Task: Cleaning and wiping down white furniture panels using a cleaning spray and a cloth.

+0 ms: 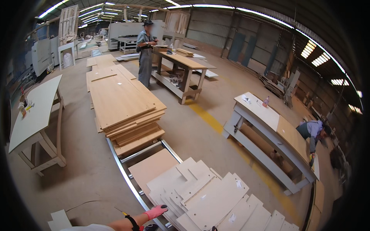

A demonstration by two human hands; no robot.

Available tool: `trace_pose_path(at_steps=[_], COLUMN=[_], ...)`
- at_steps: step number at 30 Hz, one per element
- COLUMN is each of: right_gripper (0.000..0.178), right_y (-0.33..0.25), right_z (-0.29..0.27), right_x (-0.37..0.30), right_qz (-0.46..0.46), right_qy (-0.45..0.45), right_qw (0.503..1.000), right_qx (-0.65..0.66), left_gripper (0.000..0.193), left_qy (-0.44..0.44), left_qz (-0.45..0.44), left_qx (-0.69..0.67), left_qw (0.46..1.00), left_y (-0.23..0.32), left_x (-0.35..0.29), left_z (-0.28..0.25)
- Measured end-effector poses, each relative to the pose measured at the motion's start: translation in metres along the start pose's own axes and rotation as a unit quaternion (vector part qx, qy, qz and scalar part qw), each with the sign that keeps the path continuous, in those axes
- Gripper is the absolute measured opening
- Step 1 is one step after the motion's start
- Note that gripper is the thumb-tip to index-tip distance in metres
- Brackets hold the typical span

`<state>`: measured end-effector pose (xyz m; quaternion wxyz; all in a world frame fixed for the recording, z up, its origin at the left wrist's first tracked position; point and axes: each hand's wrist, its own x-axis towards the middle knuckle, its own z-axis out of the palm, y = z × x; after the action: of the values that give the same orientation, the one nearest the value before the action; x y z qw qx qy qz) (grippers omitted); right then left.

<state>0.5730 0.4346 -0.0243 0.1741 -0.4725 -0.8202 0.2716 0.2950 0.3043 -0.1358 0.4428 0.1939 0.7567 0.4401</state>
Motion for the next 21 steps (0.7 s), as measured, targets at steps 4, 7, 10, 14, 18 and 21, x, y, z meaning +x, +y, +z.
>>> trace_pose_path(at_steps=[4, 7, 10, 14, 18, 21], right_gripper=[0.067, 0.072, 0.067, 0.069, 0.073, 0.086], right_y=[-0.009, 0.006, -0.023, -0.018, -0.013, 0.017], right_z=[0.018, 0.062, 0.071, 0.068, 0.070, 0.090], right_x=[0.031, 0.050, 0.055, 0.040, 0.010, -0.013], right_qz=[0.050, 0.072, 0.132, 0.118, 0.120, 0.291], right_qy=[0.047, 0.034, -0.071, -0.055, -0.066, 0.149], right_qw=[0.994, 0.988, 0.958, 0.964, 0.969, 0.939], right_qx=[-0.085, -0.136, -0.244, -0.230, -0.206, 0.105], left_gripper=[0.054, 0.054, 0.058, 0.047, 0.037, 0.034], left_qy=[-0.012, -0.051, -0.020, -0.061, -0.169, -0.246], left_qz=[0.031, 0.039, 0.014, 0.003, -0.024, -0.099], left_qx=[-0.040, -0.010, 0.069, -0.044, -0.232, -0.273], left_qw=[0.999, 0.998, 0.997, 0.997, 0.958, 0.925], left_y=[0.031, 0.048, 0.064, 0.056, 0.046, 0.033], left_x=[-0.004, 0.001, 0.000, 0.008, 0.009, 0.014], left_z=[0.031, 0.050, 0.070, 0.077, 0.069, 0.055])
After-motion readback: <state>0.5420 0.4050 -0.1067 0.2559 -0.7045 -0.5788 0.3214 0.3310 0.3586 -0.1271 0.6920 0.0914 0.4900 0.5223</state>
